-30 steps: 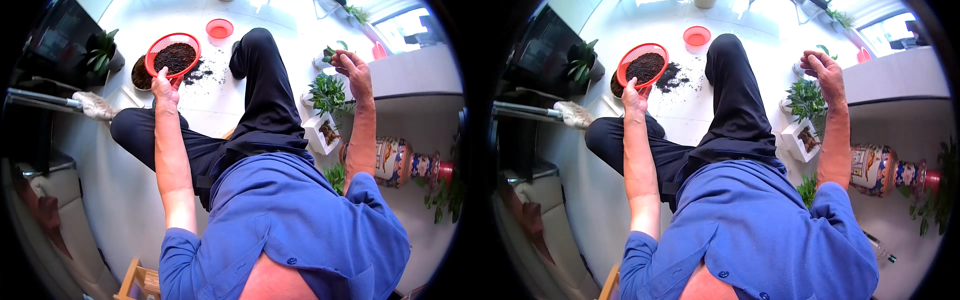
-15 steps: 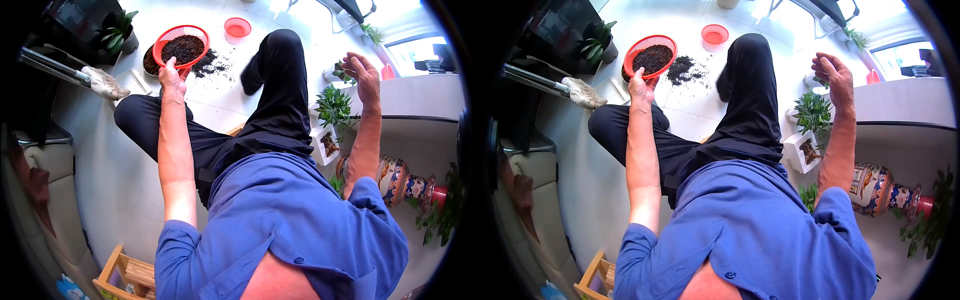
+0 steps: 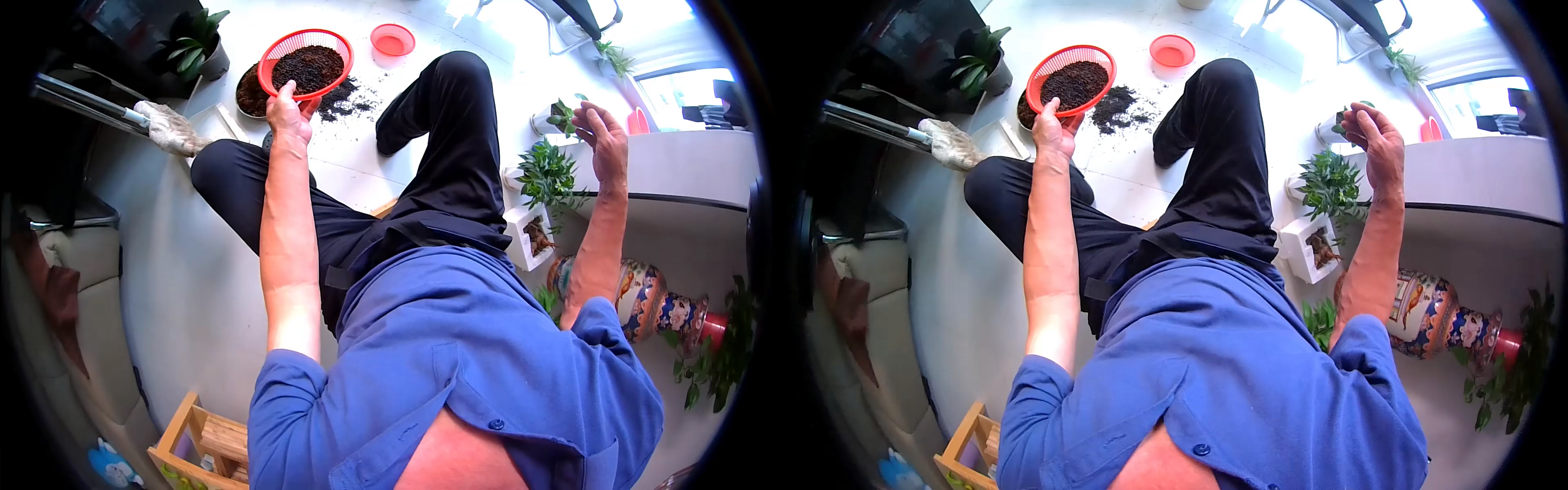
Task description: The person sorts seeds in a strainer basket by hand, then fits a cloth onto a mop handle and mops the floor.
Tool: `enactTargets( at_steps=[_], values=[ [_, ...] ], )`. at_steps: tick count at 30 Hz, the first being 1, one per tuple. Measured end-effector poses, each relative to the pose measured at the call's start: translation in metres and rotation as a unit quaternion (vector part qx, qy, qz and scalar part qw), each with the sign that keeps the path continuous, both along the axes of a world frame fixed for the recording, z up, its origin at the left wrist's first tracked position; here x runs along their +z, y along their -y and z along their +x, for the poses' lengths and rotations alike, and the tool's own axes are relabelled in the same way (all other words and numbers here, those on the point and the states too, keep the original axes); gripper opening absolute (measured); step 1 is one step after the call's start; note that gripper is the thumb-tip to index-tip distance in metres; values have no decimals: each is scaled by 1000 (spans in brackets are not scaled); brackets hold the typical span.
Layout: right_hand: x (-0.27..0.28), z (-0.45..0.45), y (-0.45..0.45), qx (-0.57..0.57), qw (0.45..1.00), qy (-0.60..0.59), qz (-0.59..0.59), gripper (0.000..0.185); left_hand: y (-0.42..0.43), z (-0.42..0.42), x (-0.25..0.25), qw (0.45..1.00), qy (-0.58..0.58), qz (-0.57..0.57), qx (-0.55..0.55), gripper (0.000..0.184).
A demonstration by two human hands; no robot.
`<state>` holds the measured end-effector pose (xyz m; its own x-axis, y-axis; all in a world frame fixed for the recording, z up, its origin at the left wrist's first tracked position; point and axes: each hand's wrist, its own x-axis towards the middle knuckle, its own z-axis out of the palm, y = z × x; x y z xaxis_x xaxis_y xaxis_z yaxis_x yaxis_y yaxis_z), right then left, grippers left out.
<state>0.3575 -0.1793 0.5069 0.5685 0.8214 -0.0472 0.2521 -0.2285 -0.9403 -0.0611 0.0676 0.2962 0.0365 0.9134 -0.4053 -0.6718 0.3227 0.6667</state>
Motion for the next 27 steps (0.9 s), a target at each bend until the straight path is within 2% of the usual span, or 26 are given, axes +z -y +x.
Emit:
enactTargets(
  at_steps=[11, 17, 27],
  values=[
    [-20, -1, -17, 26, 999, -20, 0, 28, 10, -15, -5, 998, -53, -9, 29, 34],
    [-28, 6, 2, 9, 999, -37, -11, 28, 3, -12, -9, 1000, -11, 1, 12, 29],
    [-39, 9, -1, 4, 998, -55, -6, 29, 4, -12, -13, 999, -27, 28, 11, 33]
  ],
)
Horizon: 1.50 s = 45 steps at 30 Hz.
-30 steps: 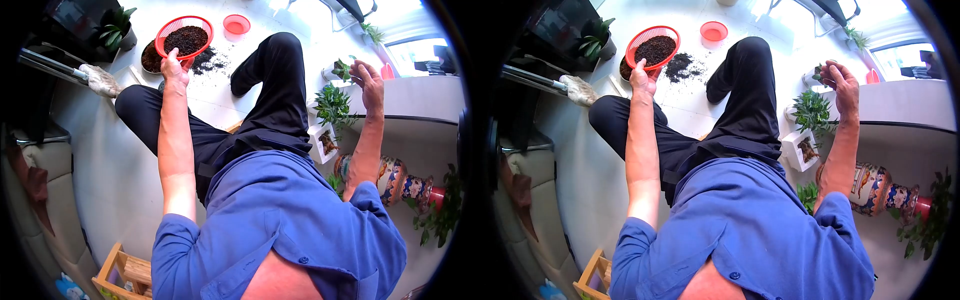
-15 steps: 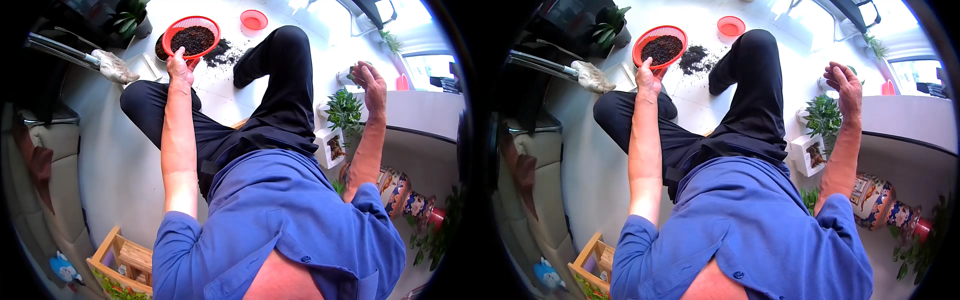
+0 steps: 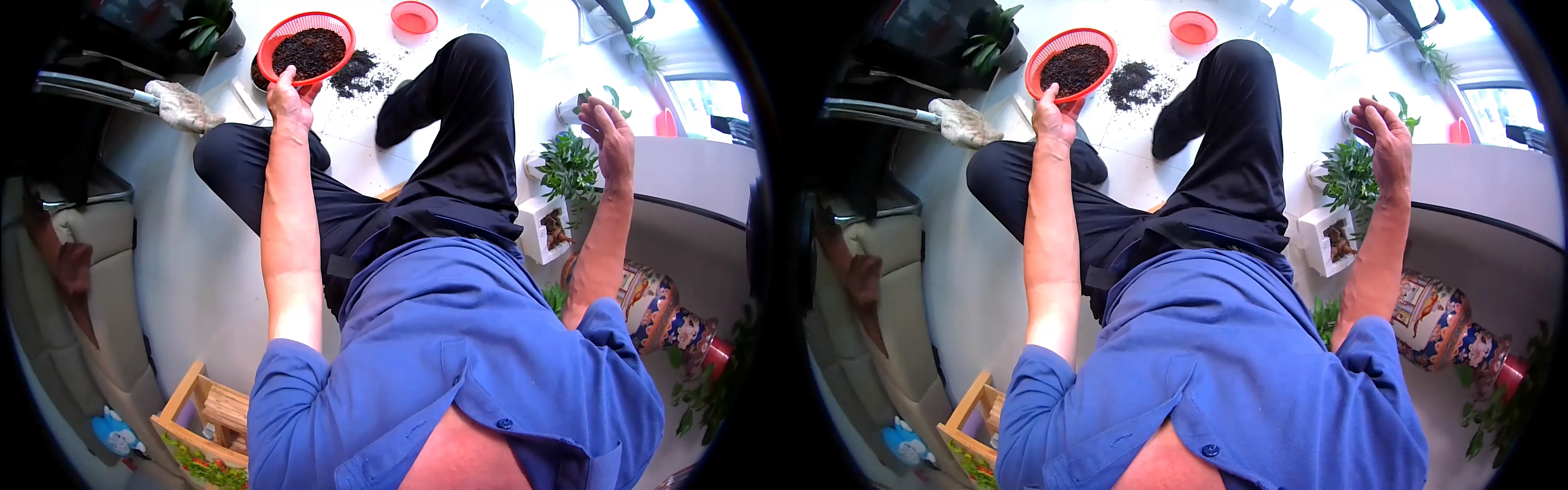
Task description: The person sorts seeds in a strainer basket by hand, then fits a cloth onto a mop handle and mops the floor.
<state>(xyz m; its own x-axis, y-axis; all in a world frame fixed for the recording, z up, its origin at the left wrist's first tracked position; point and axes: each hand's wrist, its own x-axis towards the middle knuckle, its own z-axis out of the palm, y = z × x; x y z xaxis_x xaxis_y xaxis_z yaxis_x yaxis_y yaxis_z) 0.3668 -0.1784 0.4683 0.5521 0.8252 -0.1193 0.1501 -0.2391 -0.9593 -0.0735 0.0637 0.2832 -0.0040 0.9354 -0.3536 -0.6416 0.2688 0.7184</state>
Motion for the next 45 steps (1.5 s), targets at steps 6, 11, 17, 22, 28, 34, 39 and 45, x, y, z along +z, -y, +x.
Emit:
enactTargets(
  at_steps=[6, 11, 17, 22, 28, 34, 39, 45],
  values=[
    [-7, 18, 8, -4, 1000, -14, 15, 29, 1, -3, -4, 999, -18, -14, -32, 35],
    [-15, 27, 8, -13, 999, -29, 29, 28, 13, -11, 11, 999, -6, -4, -52, 34],
    [-38, 45, 18, -32, 997, -64, 35, 28, -1, -11, 42, 999, -3, -13, -47, 33],
    [-61, 60, 26, -61, 988, -127, 58, 27, -9, 0, 80, 998, -20, 16, -64, 31],
    [-77, 67, 33, -71, 981, -171, 64, 26, -7, 12, 103, 994, 14, 60, -95, 34],
    [-85, 70, 42, -72, 978, -184, 73, 25, -7, 25, 118, 993, 15, 65, -95, 34],
    [-95, 66, 48, -88, 976, -191, 61, 25, -8, 21, 121, 993, 20, 54, -106, 34],
    [-76, 67, 21, -65, 985, -148, 59, 27, -20, -3, 122, 997, -26, 23, -72, 32]
  ],
)
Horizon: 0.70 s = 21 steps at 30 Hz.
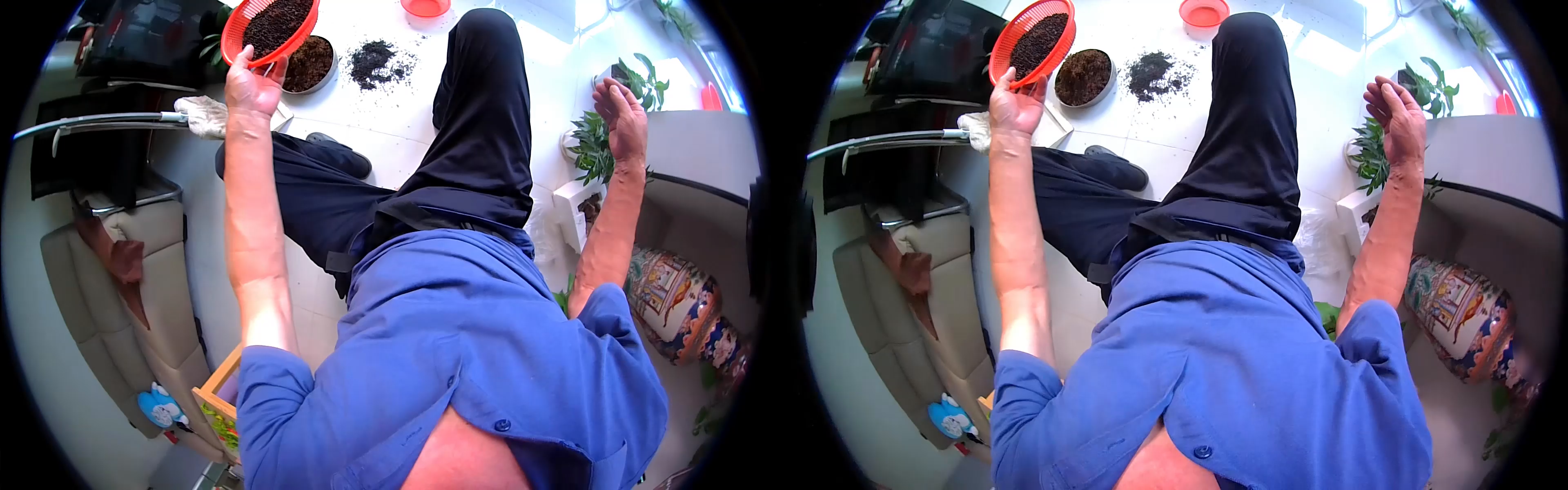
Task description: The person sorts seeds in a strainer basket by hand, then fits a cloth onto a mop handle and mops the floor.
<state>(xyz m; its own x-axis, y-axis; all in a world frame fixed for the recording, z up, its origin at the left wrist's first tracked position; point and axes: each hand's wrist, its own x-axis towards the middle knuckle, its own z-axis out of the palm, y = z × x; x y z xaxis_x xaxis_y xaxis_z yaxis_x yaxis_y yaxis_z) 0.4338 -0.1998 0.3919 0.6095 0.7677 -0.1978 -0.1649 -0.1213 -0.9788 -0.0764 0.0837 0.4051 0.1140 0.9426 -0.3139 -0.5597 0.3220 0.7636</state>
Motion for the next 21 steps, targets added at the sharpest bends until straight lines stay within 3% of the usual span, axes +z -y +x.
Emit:
enactTargets(
  at_steps=[4, 9, 10, 11, 15, 19, 21],
  values=[
    [63, -30, -57, 47, 991, 127, -7, 35, -28, -33, 7, 998, -42, -9, -37, 29],
    [91, -29, -180, 223, 957, 178, 49, 34, -74, -58, -11, 992, -65, -16, -104, 29],
    [106, -71, -206, 175, 963, 206, -4, 34, -84, -60, -19, 987, -77, -6, -139, 30],
    [93, -76, -233, 184, 961, 206, -17, 34, -94, -61, -28, 981, -88, 4, -174, 32],
    [-17, -87, -369, 398, 888, 182, -144, 36, -139, -66, -100, 967, -72, -62, -237, 34],
    [-184, -133, -438, 579, 712, 249, -309, 39, -149, -58, -190, 966, -91, -98, -222, 39],
    [-256, -164, -434, 670, 601, 337, -277, 33, -143, -54, -230, 967, -104, -122, -197, 41]
  ],
)
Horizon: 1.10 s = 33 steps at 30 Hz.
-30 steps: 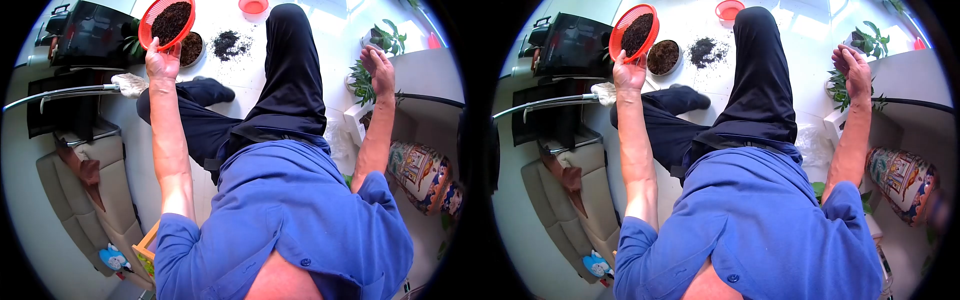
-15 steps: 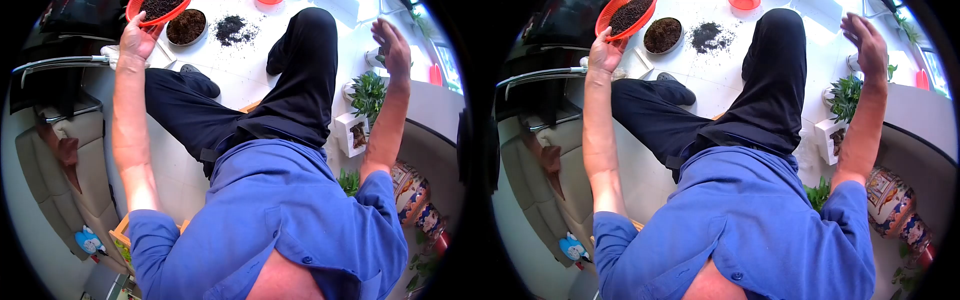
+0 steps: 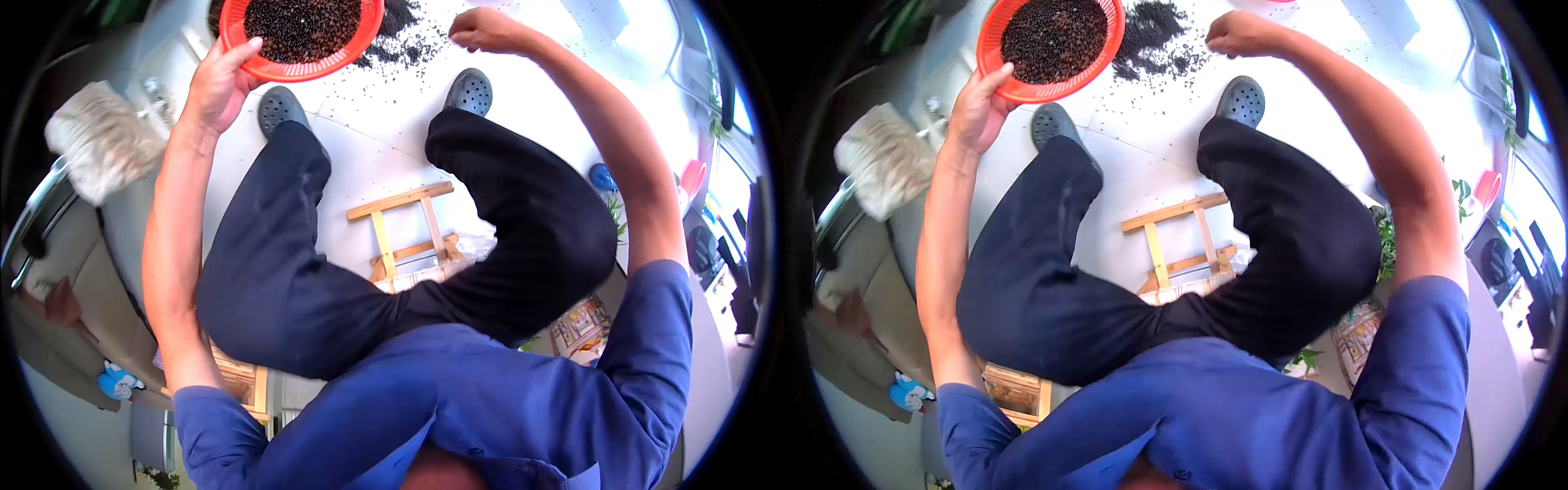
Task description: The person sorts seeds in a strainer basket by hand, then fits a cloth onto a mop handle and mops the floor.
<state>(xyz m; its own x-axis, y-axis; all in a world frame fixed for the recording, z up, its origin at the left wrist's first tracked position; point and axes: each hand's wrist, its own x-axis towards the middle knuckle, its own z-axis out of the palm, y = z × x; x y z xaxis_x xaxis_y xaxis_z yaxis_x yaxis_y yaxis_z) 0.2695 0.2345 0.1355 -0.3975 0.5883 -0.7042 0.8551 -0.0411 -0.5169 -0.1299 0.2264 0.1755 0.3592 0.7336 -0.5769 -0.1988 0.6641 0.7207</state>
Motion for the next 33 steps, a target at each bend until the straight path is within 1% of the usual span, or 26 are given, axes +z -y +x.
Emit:
enactTargets(
  at_steps=[2, 3, 4, 5, 6, 7, 8, 10, 11, 12, 13, 14, 16, 18, 19, 20, 21, 22, 24, 25, 27, 28, 30, 33],
  values=[
    [-61, -18, 15, 85, 996, 13, -36, 29, 16, -2, -38, 999, 5, -17, 26, 42],
    [-81, -28, 21, 90, 993, 11, -71, 29, 25, -5, -52, 999, 9, -33, 26, 44],
    [-97, -36, 28, 95, 990, 10, -101, 28, 34, -2, -60, 998, 17, -32, 49, 46],
    [-111, -40, 38, 106, 993, -8, -60, 26, 44, -3, -71, 997, 18, -33, 64, 47],
    [-124, -41, 47, 116, 991, -37, -58, 25, 54, -2, -79, 996, 18, -33, 79, 47],
    [-137, -39, 56, 101, 993, -46, -51, 25, 64, -3, -92, 993, 8, -55, 108, 47],
    [-138, -38, 71, 79, 994, -57, -46, 25, 74, -5, -93, 990, -3, -70, 122, 46],
    [-132, -37, 86, 52, 991, -71, -104, 25, 93, -19, -99, 987, 20, -91, 132, 44],
    [-125, -35, 90, 62, 989, -81, -106, 25, 103, -24, -99, 987, 20, -91, 130, 44],
    [-116, -34, 94, 83, 989, -96, -72, 26, 108, -25, -103, 983, 33, -103, 151, 44],
    [-111, -32, 94, 103, 985, -109, -85, 26, 109, -24, -109, 978, 49, -111, 171, 44],
    [-108, -30, 93, 122, 980, -122, -100, 27, 111, -22, -114, 974, 31, -111, 195, 44],
    [-109, -34, 94, 119, 979, -107, -122, 27, 109, -18, -123, 974, 56, -89, 201, 45],
    [-123, -44, 103, 47, 969, -115, -215, 28, 109, -22, -137, 975, 53, -102, 188, 45],
    [-129, -52, 110, 32, 968, -131, -210, 29, 107, -19, -144, 976, 56, -104, 182, 46],
    [-137, -62, 115, 48, 971, -142, -187, 29, 107, -16, -148, 976, 82, -110, 168, 46],
    [-157, -66, 127, 45, 972, -171, -156, 30, 106, -8, -148, 975, 84, -113, 175, 47],
    [-164, -73, 132, 34, 968, -179, -173, 29, 106, -2, -149, 973, 85, -120, 180, 47],
    [-167, -80, 127, -26, 955, -163, -247, 27, 111, -3, -163, 970, 94, -147, 167, 50],
    [-164, -79, 123, -27, 956, -161, -245, 27, 112, 1, -162, 969, 97, -156, 166, 52],
    [-162, -70, 107, -205, 905, -185, -323, 25, 115, 4, -167, 969, 83, -155, 170, 56],
    [-163, -63, 92, -205, 906, -184, -320, 25, 113, 7, -166, 971, 66, -157, 167, 57],
    [-163, -53, 70, -185, 930, -176, -264, 27, 111, 6, -164, 969, 93, -171, 150, 57],
    [-164, -47, 39, -250, 921, -193, -229, 30, 111, 7, -167, 970, 87, -175, 147, 57]
  ],
)
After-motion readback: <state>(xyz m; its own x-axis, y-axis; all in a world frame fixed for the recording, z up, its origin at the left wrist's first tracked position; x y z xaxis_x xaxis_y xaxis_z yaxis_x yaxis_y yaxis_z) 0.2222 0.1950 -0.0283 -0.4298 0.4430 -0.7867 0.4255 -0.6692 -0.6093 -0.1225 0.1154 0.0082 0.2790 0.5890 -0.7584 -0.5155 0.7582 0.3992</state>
